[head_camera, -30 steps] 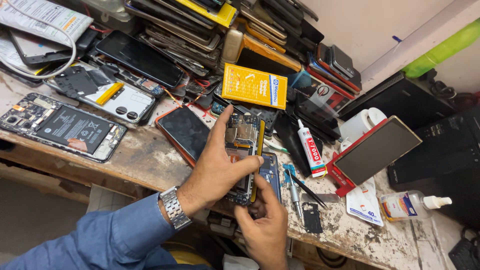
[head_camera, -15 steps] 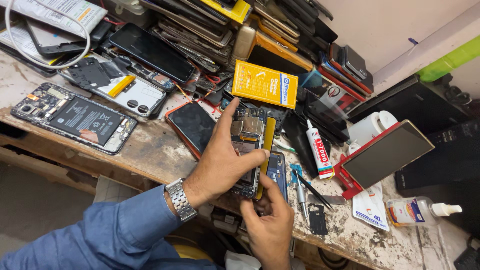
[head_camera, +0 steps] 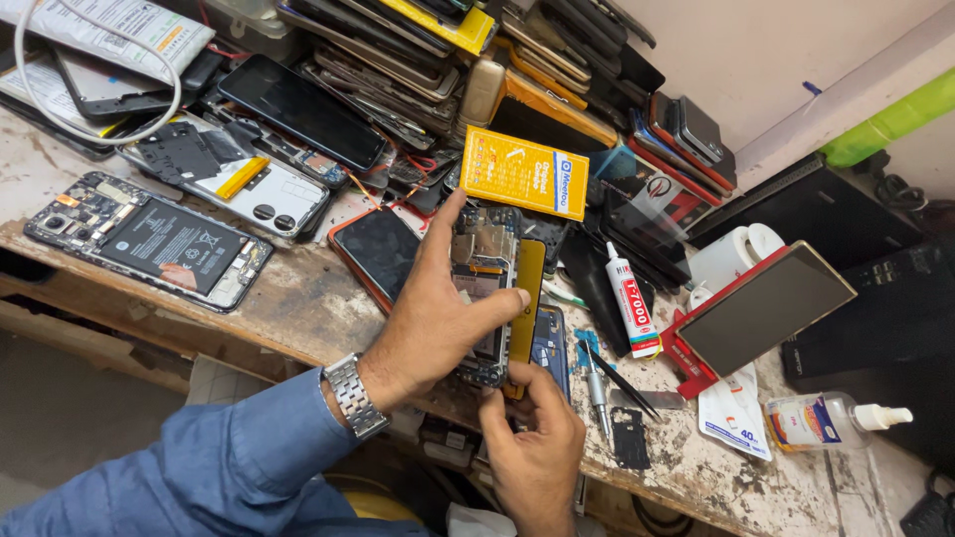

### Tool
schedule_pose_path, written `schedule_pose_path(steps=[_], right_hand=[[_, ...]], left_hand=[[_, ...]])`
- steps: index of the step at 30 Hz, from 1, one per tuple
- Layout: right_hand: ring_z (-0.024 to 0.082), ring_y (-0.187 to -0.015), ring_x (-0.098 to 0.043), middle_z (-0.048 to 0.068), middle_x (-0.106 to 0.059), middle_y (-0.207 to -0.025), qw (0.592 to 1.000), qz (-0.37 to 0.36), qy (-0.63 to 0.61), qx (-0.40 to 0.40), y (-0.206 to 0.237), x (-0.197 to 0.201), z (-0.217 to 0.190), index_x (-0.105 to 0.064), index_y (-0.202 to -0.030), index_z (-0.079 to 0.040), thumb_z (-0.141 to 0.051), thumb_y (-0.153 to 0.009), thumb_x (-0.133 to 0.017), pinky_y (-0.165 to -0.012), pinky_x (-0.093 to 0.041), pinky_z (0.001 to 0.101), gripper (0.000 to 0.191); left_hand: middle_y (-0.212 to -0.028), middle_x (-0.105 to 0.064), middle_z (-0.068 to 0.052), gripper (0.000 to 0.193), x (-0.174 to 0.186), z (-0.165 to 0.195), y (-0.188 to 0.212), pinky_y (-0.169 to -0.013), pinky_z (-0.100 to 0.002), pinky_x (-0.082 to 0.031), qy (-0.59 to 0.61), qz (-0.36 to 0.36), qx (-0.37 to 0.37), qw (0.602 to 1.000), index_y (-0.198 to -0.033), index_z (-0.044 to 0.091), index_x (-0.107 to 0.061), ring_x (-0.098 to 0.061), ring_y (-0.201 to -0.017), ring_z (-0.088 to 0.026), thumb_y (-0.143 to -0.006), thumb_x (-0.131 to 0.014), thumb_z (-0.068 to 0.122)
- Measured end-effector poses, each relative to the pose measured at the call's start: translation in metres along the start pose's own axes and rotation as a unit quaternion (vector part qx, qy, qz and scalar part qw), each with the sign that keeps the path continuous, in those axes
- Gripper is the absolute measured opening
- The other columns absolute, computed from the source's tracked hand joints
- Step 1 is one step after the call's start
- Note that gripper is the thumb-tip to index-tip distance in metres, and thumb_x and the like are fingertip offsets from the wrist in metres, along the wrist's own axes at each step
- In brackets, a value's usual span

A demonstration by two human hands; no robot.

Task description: The person holds a replacement phone display/battery unit labeled 'Original Combo' and connects it to a charging cable to test it. They then pick up a disassembled smartphone, manipulate its internal components, and use tweezers to work on small parts at the workbench.

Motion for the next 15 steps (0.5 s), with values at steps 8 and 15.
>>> schedule_pose_path(steps=[8, 15], right_hand=[[0.008, -0.078, -0.073, 0.007, -0.079, -0.093, 0.997, -0.03, -0.052, -0.054, 0.0, 0.003, 0.0, -0.072, -0.111, 0.001, -0.002, -0.086, -0.073, -0.069, -0.059, 0.0243, 0.026], [0.007, -0.085, -0.074, 0.007, -0.079, -0.106, 0.999, -0.037, 0.003, -0.022, 0.002, 0.006, -0.005, -0.073, -0.115, -0.002, -0.004, -0.086, -0.073, -0.072, -0.06, 0.0239, 0.029]], left_hand=[[-0.143, -0.054, -0.016, 0.103, 0.003, 0.005, -0.01, -0.105, -0.032, -0.05, 0.112, 0.022, 0.036, 0.993, -0.161, 0.001, -0.015, -0.058, -0.125, -0.02, -0.08, -0.077, 0.012], [-0.135, -0.058, -0.015, 0.103, 0.01, 0.007, -0.019, -0.098, -0.031, -0.054, 0.152, 0.028, 0.057, 0.986, -0.162, 0.003, -0.013, -0.062, -0.116, -0.017, -0.08, -0.076, 0.008]])
Point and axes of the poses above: each hand's wrist, its own y-axis away from the middle knuckle, its own x-axis out of the back of the hand, z = x × y, the point moved 1 cm from there along -y, towards the middle knuckle
